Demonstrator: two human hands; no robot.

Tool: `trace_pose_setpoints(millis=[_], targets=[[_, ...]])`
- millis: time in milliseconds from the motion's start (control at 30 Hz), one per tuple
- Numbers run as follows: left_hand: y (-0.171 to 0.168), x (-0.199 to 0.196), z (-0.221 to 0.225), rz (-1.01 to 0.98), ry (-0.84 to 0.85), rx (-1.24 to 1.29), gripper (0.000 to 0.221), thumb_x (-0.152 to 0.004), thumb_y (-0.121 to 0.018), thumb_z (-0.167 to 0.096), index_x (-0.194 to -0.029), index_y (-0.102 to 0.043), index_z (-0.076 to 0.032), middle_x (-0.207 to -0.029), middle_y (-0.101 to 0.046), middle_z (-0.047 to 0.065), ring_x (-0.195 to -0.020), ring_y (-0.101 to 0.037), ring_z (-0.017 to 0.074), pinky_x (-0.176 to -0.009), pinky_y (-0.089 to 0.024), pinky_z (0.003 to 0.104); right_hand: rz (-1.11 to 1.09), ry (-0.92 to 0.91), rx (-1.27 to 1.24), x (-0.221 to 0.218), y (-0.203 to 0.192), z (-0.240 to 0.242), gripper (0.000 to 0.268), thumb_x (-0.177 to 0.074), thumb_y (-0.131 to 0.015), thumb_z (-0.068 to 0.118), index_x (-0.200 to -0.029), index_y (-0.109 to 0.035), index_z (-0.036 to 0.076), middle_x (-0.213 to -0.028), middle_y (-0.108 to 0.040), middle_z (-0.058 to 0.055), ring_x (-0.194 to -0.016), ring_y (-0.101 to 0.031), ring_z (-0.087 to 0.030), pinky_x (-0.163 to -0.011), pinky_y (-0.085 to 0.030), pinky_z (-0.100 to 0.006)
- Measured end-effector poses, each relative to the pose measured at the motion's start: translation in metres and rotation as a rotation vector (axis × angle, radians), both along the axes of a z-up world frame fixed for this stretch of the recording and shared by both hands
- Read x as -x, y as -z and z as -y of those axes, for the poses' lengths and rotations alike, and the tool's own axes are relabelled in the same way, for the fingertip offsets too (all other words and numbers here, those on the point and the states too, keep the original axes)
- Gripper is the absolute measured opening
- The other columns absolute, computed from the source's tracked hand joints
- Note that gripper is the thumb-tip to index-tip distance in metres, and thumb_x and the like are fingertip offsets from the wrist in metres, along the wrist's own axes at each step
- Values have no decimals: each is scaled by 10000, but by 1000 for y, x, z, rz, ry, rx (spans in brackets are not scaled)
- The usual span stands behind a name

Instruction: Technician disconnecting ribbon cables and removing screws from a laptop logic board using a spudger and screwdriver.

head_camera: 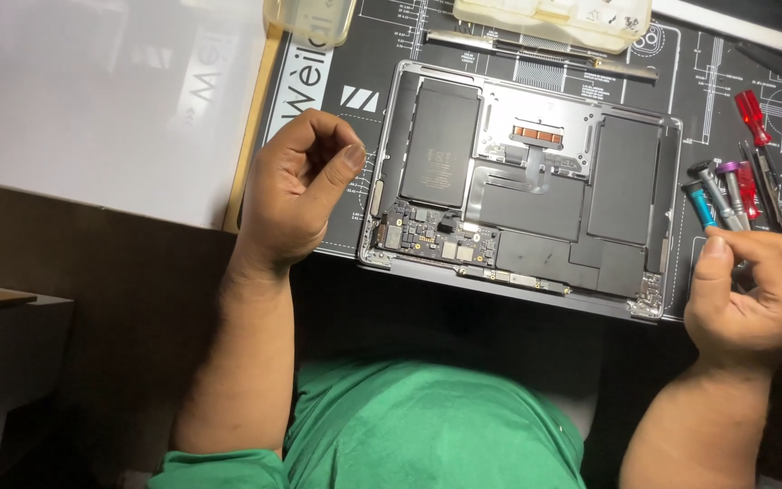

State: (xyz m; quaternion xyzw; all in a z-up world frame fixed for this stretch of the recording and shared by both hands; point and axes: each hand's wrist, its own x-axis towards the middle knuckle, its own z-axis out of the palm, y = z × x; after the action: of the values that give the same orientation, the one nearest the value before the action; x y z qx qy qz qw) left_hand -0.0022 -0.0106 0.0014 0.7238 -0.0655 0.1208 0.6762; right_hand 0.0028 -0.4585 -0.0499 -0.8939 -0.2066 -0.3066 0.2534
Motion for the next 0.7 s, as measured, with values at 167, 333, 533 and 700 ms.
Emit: trace_pose_setpoints(millis=[167, 333, 533, 700], targets=[[-1, 2, 2, -12, 12, -38, 68, -1029, -616, -147, -985, -586, -105, -859, -560, -35, -791, -520, 85, -726, -467, 212, -22, 17, 37, -2, 0, -3, 139, -1126, -717, -90, -1103, -816, -185, -984, -706, -260, -920, -632, -352, -781, -474, -397], [6, -1, -1, -5, -58, -124, 34, -1033, -590, -92, -1021, -586, -60, -879, -558, 6, -793, -497, 96, -742, -400, 233, 17, 30, 67, -6, -11, -16, 123, -1080, -687, -60, -1001, -778, -86, -936, -701, -196, -859, -627, -359, -813, -461, -433], [14, 1, -3, -41, -63, -54, 20, -1054, -583, -39, -1067, -593, -52, -888, -550, 4, -792, -481, 87, -728, -395, 204, -4, 83, -62, -4, -35, -34, 132, -1039, -638, -31, -981, -743, -86, -914, -682, -187, -830, -645, -293, -731, -490, -354], [22, 0, -7, -59, -46, 5, 35, -1054, -569, -39, -1086, -581, -38, -847, -524, 7, -753, -463, 85, -686, -379, 189, -48, 239, -72, -17, -50, 8, 142, -1110, -616, -24, -1060, -741, -70, -1011, -707, -171, -922, -647, -297, -799, -493, -382]])
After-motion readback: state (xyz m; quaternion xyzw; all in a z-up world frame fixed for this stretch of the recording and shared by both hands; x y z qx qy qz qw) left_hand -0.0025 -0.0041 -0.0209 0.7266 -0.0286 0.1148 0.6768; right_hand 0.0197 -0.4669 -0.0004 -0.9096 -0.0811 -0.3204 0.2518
